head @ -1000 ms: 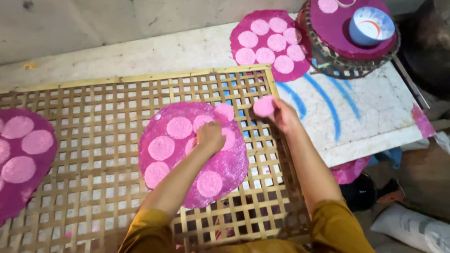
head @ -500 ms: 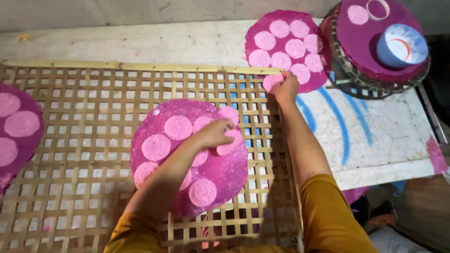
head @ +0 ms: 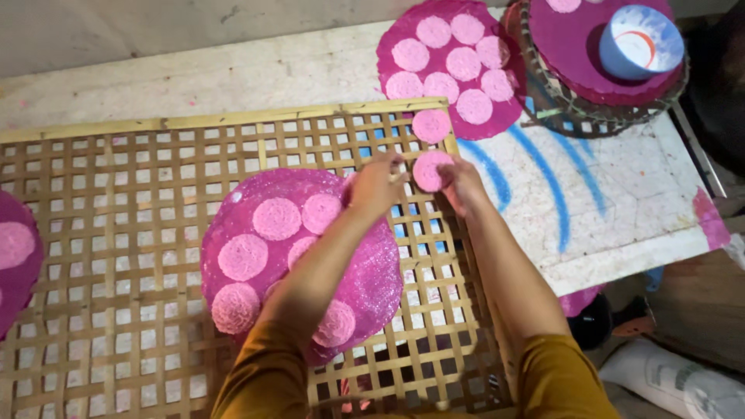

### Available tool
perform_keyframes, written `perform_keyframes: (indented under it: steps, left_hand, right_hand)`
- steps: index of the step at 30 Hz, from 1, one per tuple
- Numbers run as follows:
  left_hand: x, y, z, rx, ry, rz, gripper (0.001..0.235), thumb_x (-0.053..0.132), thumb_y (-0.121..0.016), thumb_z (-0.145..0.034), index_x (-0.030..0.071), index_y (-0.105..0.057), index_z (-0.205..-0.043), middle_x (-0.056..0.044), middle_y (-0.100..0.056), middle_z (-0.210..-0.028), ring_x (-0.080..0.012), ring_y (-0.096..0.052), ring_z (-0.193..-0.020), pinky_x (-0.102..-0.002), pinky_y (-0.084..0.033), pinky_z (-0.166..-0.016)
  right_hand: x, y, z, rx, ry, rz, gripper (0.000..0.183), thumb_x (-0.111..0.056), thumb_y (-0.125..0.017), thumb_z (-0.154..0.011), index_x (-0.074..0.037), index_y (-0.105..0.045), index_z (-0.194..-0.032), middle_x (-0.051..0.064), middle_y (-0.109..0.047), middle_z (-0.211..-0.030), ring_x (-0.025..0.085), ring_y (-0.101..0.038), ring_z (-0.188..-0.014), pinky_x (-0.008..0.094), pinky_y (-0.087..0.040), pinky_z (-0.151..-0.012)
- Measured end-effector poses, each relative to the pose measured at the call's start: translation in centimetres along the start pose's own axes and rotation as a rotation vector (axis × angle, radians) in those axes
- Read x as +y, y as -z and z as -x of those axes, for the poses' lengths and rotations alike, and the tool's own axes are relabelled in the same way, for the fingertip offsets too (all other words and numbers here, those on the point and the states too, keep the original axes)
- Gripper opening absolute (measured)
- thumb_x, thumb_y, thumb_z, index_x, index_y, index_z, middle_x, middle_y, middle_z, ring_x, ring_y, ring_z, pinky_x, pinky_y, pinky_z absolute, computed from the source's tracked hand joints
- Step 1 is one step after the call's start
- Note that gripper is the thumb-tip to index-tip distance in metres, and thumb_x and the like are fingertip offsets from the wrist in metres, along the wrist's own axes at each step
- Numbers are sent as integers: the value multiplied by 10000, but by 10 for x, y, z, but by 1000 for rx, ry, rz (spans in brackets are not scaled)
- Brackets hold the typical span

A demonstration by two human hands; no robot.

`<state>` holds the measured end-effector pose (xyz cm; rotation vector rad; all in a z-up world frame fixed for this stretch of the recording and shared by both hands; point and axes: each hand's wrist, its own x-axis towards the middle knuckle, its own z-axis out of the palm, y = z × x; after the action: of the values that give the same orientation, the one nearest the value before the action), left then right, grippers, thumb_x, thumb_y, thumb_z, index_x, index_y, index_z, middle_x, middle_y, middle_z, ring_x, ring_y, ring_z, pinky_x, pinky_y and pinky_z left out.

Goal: The person picks up small pink discs from a pink cloth and places them onto a wooden lattice frame by hand.

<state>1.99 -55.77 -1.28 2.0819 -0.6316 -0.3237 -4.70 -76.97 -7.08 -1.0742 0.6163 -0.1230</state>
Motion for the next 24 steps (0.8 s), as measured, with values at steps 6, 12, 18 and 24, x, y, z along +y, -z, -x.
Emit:
perform_keyframes:
  steps: [6, 12, 18, 24]
  left_hand:
    - [-36, 35, 12, 60, -19, -405, 360, 212, -760, -828, 106, -679, -1162, -133, -637, -1207, -349, -594, -1132, -494, -519, -919]
    - [-58, 48, 30, 12, -7, -558, 400, 230, -755, -847, 98, -666, -1214, -125, -622, -1240, -360, -550, -1203, -512, -470, -950]
    - [-78, 39, 20, 63, 42, -418, 440, 196, -760, -843, 91, -651, -1256, -161, -641, -1209, -372, -606, -1149, -497, -505, -933]
    - [-81, 38, 14, 50, 125, -317, 375, 207, -774, -821, 116, -658, -1166, -164, -655, -1166, -371, -651, -1077, -490, -540, -896]
  right_hand:
    - [-2, 11, -38, 129, 698, 1168, 217, -64, -690, -888, -47, -690, -1103, 201, -701, -1001, 389, -685, -890, 448, -551, -798]
    - [-9, -4, -26, 215, 884, 1372, 247, -58, -733, -823, -46, -692, -1066, 213, -644, -1027, 432, -611, -971, 504, -511, -823]
    - [-34, -10, -89, 126, 970, 1408, 445, -55, -683, -893, 29, -639, -1328, 259, -646, -1197, 459, -592, -1066, 509, -501, -921]
    - [-35, -6, -142, 220, 437, 1489, 239, -201, -763, -878, -79, -758, -1084, 205, -709, -1089, 389, -683, -1029, 477, -547, -915]
